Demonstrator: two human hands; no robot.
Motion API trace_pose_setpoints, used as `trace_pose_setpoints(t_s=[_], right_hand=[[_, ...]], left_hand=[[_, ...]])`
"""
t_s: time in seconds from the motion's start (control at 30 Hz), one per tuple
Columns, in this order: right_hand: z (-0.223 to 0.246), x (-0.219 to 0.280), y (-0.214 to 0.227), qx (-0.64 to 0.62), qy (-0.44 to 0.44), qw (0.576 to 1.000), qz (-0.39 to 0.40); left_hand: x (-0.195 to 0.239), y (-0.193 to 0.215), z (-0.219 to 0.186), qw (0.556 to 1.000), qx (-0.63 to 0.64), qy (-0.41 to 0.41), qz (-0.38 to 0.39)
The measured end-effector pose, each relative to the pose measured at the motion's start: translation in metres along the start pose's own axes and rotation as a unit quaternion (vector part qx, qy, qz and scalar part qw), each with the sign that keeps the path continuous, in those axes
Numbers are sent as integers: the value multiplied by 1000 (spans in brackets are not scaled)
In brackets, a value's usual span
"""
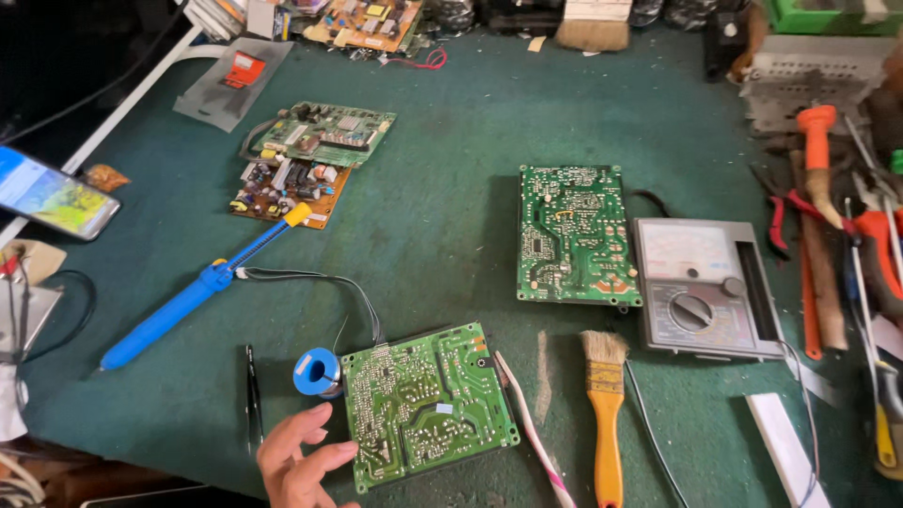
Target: The person cleans a circuit board using a brush and a cotton swab. They brush the board's surface, flip it over, and then use a cotton swab dipped in a liquid from a can to clean the board's traces and components.
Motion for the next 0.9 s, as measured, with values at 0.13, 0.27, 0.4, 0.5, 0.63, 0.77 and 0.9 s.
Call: trace_pose_setpoints(t_s=[0.13,0.27,0.4,0.5,0.63,0.77,0.9], right_hand=[[9,34,38,-65,-45,997,-8],[0,110,46,-136,-89,986,-27],[-24,200,26,-211,-137,967,-42],[-47,260,0,-264,-179,947,-44],[-67,328,-21,-332,-219,916,-48],[-66,366,-35,-391,-243,887,-39],[-65,352,-47,-413,42,892,180]], left_hand=[[-6,5,-12,1000,21,-9,-20],[-45,12,-92,992,54,-29,-109],[-50,21,-89,987,126,-51,-87],[-49,31,-85,980,140,-121,-76],[-49,36,-82,976,181,-107,-53],[-54,39,-81,972,213,-92,-42],[-60,42,-79,972,230,-47,-12]])
Point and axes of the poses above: each hand's wrist, its own x-axis away from the middle knuckle, its own y-axis out of the back of the hand, z = x × y, the point moved 10 cm from there along -x, towards the middle knuckle, and after that the axes turned 7 degrees about x, right-handed, at the moved point
